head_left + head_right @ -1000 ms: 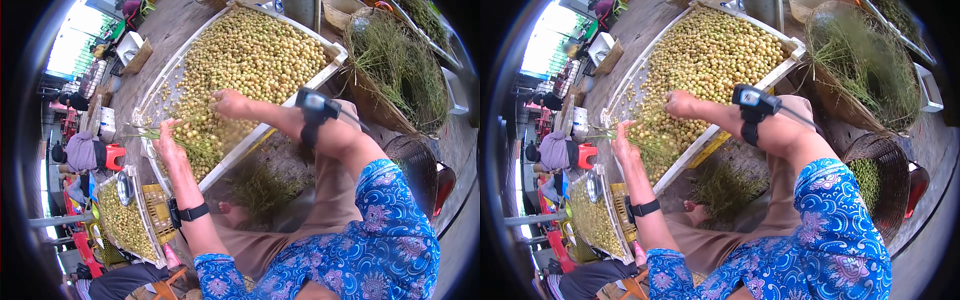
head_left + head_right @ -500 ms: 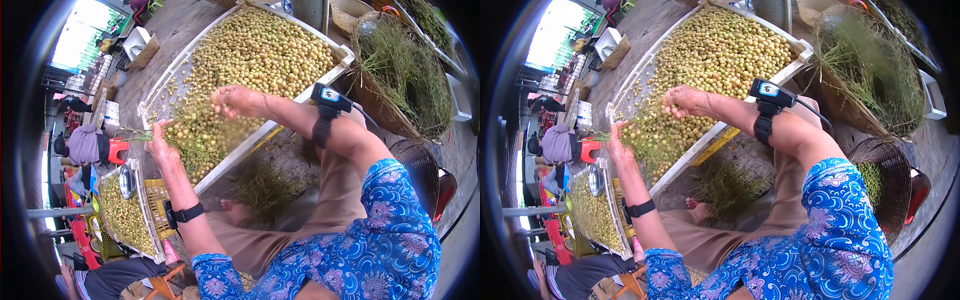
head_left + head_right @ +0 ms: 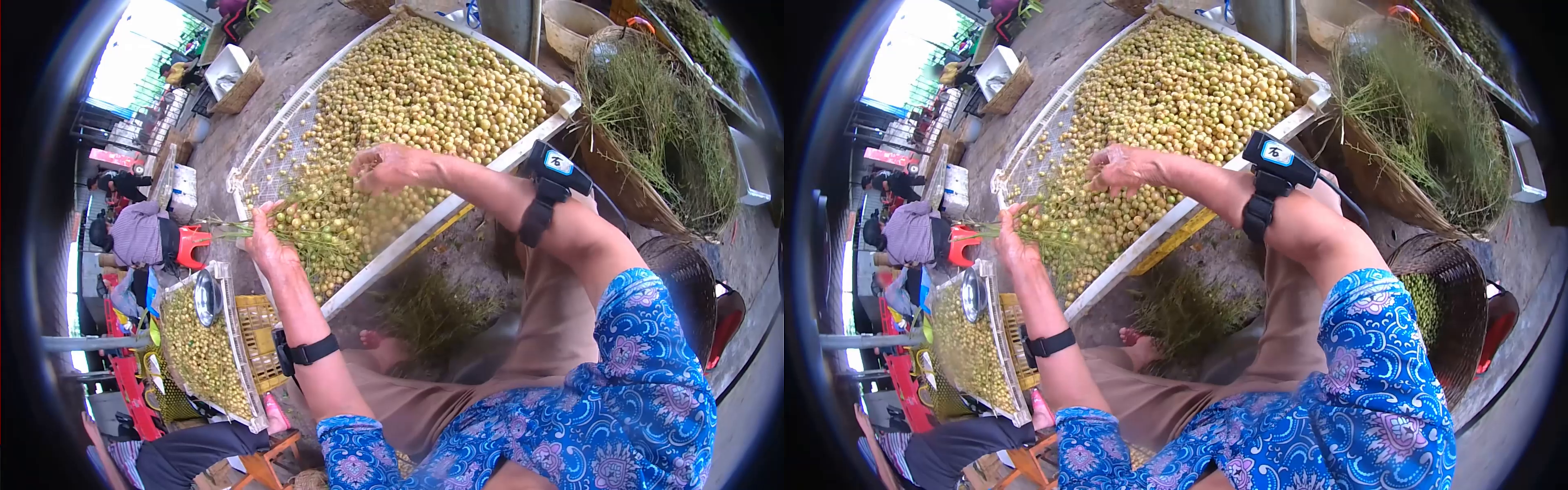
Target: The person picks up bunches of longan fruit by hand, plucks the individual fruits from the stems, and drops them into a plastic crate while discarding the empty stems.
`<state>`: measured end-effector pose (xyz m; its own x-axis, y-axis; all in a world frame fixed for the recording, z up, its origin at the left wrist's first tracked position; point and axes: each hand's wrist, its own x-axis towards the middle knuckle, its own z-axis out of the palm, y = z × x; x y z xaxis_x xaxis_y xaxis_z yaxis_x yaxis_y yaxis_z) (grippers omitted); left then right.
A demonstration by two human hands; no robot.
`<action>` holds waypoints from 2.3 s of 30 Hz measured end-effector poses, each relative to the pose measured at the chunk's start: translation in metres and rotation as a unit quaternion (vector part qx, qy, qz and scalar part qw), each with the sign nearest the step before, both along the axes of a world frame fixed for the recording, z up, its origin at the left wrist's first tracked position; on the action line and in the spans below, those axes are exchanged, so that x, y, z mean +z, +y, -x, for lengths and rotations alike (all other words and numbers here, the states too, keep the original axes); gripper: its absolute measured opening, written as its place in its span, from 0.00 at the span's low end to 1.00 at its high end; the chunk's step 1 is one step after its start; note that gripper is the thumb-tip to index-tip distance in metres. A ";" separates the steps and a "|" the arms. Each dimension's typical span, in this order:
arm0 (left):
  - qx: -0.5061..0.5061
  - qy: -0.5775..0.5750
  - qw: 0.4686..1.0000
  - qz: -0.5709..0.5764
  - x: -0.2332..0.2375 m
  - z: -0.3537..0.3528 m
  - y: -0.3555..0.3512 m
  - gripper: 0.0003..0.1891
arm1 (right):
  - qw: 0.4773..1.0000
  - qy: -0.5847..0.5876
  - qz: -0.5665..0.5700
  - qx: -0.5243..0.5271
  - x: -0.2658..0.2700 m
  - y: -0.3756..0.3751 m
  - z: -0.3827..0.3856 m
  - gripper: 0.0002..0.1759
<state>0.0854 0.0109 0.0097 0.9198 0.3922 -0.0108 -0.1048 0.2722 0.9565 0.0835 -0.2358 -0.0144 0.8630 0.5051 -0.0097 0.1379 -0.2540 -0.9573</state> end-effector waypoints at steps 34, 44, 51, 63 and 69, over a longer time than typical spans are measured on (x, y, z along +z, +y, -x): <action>0.012 -0.019 0.999 -0.029 0.013 0.010 -0.023 0.11 | 0.996 0.026 -0.057 0.069 0.001 0.015 0.007 0.14; 0.035 -0.045 0.993 -0.107 0.007 0.019 -0.033 0.09 | 0.894 -0.379 0.052 -0.231 0.033 0.003 0.014 0.09; -0.014 -0.039 0.995 -0.091 0.015 0.020 -0.057 0.10 | 0.938 -0.297 0.150 -0.100 0.025 0.017 0.020 0.16; -0.068 -0.045 0.991 -0.109 0.012 0.023 -0.056 0.11 | 0.967 -0.252 -0.003 -0.028 0.033 0.006 0.030 0.08; -0.059 -0.046 0.994 -0.077 0.023 0.028 -0.056 0.11 | 0.980 -0.171 -0.072 -0.071 0.021 -0.001 0.033 0.08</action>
<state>0.0570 -0.0451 0.0327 0.9536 0.2729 0.1270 -0.1696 0.1386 0.9757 0.0509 -0.2368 0.0069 0.8651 0.3549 0.3545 0.4296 -0.1596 -0.8888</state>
